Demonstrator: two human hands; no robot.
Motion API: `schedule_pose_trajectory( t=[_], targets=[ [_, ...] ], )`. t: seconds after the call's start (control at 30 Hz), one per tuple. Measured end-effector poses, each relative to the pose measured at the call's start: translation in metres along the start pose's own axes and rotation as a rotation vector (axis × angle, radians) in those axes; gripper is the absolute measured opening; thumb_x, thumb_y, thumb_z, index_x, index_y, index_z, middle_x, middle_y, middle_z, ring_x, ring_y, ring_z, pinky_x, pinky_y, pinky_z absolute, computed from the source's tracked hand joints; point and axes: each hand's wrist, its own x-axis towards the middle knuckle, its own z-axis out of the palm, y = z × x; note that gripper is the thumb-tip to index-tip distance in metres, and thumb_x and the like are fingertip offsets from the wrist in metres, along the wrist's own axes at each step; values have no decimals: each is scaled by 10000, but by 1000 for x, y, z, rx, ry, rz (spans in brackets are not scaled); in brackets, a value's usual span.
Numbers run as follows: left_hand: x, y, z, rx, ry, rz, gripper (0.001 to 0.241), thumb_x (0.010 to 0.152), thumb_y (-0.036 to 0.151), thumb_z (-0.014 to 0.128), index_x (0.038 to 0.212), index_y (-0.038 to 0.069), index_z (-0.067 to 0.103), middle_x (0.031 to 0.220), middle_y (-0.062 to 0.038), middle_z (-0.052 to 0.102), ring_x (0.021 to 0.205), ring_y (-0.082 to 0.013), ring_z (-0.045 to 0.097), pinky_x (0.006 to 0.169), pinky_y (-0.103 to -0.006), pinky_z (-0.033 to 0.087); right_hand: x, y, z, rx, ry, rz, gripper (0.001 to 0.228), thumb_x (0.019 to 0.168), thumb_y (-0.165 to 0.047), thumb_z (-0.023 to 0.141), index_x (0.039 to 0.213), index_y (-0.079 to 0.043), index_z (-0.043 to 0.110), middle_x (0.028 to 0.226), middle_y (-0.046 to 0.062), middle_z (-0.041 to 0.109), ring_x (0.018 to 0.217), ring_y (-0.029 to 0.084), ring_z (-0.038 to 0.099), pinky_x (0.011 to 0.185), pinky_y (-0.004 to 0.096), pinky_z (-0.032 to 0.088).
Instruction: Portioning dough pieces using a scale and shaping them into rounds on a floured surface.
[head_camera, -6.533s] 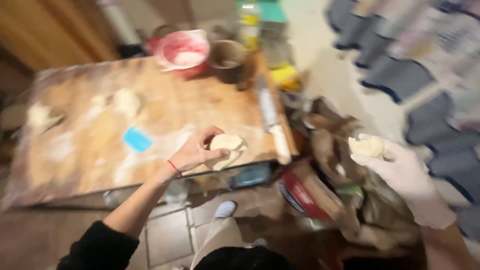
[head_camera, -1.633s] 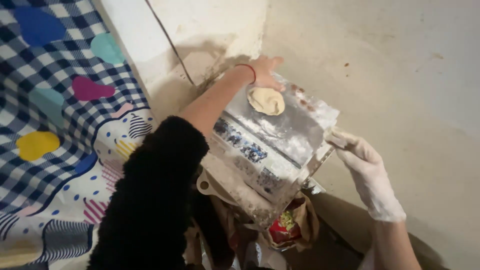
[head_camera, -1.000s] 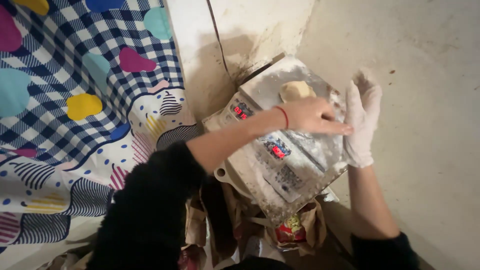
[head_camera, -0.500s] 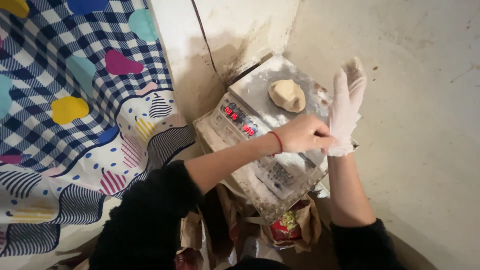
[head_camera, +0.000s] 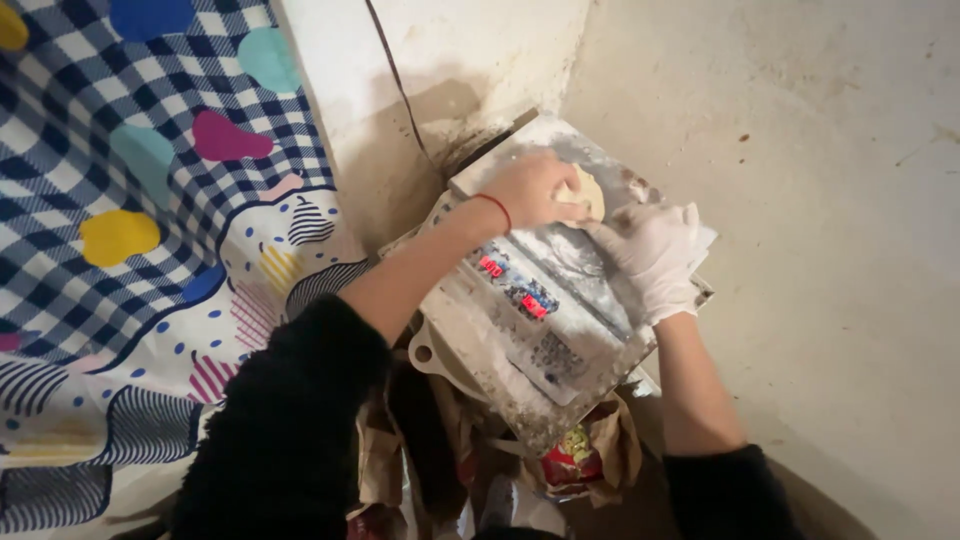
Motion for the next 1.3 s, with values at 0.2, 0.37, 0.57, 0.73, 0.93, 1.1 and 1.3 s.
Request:
schedule_pose_trajectory(
  t=[0.2, 0.37, 0.57, 0.73, 0.93, 1.1, 1.3],
  targets=[
    [17, -10, 7, 245, -112, -105, 669, 676, 373, 863, 1307, 273, 668, 1381, -89, 529, 1325, -329, 477, 1088, -524, 392, 9, 3, 31, -268, 114, -61, 571, 780, -729, 694, 854, -173, 798, 907, 108, 719, 980, 327, 638, 1122, 697, 249],
    [34, -16, 41, 371, -174, -4, 792, 692, 395, 884, 1405, 261, 566, 1522, -117, 383, 1444, -375, 295, 1140, -657, 249, 30, 22, 69, -264, 196, -139, 514, 755, -654, 744, 837, -147, 769, 1048, 155, 696, 1063, 355, 612, 1093, 697, 256],
    [32, -12, 65, 550, -183, 100, 964, 638, 408, 909, 1478, 202, 481, 1575, -123, 341, 1498, -341, 244, 1168, -706, 127, 37, 21, 64, -123, 236, -191, 296, 828, -411, 748, 863, -118, 739, 1044, 157, 681, 1053, 385, 607, 1081, 729, 263],
    [36, -29, 93, 749, -29, 202, 899, 713, 424, 871, 1488, 98, 553, 1534, -60, 449, 1495, -279, 323, 1200, -756, 86, 35, 26, 52, -70, 233, -235, 245, 846, -342, 723, 896, -102, 743, 1035, 154, 679, 1007, 385, 610, 1037, 744, 297],
    [46, -37, 99, 875, -138, 229, 425, 888, 392, 719, 1249, 168, 725, 1561, 3, 469, 1538, -252, 299, 1160, -821, 17, 24, 29, 10, 233, -93, -139, 304, 914, -405, 696, 900, -104, 737, 1084, 131, 714, 1034, 317, 664, 950, 443, 524],
    [51, -46, 98, 732, -51, 201, 641, 924, 521, 655, 1441, 152, 567, 1575, -33, 402, 1518, -339, 241, 1139, -833, 14, -8, 11, -56, 1162, -201, -179, 311, 965, -328, 707, 938, -19, 729, 1229, -20, 694, 1162, 94, 617, 1023, 279, 483],
    [47, -2, 40, 492, -251, -81, 1283, 515, 608, 893, 1618, 280, 324, 1610, -175, 278, 1531, -479, 174, 1022, -857, 183, -8, 46, -47, 1300, -120, -25, 397, 1040, -230, 686, 1331, 34, 627, 1113, 16, 704, 1013, 81, 612, 965, 243, 477]
  ],
)
